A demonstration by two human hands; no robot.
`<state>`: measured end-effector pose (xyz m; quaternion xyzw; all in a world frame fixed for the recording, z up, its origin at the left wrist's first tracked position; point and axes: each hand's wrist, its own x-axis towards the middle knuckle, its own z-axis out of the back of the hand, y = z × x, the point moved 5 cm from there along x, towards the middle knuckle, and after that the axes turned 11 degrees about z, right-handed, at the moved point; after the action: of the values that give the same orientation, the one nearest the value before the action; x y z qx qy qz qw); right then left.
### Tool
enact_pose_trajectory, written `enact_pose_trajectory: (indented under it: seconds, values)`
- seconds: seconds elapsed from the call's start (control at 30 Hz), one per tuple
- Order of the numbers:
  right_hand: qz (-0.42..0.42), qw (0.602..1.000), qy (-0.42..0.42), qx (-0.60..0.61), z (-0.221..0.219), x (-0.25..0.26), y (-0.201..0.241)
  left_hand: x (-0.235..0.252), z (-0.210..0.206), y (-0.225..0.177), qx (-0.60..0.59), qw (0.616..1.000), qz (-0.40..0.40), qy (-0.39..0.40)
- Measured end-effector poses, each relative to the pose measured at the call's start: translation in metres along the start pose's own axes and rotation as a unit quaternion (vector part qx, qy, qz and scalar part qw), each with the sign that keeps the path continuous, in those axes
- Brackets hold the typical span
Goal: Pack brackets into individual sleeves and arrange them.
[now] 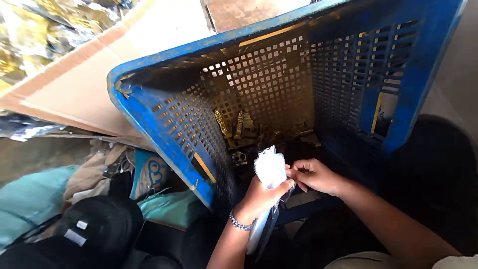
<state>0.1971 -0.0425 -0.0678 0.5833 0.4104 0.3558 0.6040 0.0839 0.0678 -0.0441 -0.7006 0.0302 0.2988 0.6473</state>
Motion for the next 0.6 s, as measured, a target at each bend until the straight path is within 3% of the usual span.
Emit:
enact_pose_trajectory:
  seconds: [0.13,0.2,0.3,0.37,0.43,0.53,0.6]
  values:
    - [-0.002,0.992,0.076,0.104,-0.004,-0.006,-0.005,0.001,-0.001,0.002,0.002,0.999,-0.013,0.029]
    - [-0.022,0.991,0.084,0.102,-0.002,-0.007,-0.009,0.001,0.004,0.001,0.065,0.997,-0.028,-0.009]
    - [-0.068,0.991,0.036,0.112,0.007,-0.006,-0.013,0.004,0.046,-0.002,0.202,0.94,-0.068,-0.267]
    - [-0.076,0.986,-0.038,0.142,0.008,-0.007,-0.016,-0.001,0.069,-0.001,0.163,0.922,-0.06,-0.346]
    - [-0.043,0.994,-0.055,0.088,-0.003,-0.006,-0.009,-0.011,0.051,0.001,0.062,0.967,-0.026,-0.244]
    - [0.078,0.995,0.051,-0.022,-0.027,-0.004,0.009,-0.012,0.0,0.01,-0.072,0.997,0.003,-0.037]
    - [0.072,0.99,0.117,-0.029,-0.019,0.004,0.013,-0.007,0.007,0.007,-0.055,0.997,-0.049,-0.036]
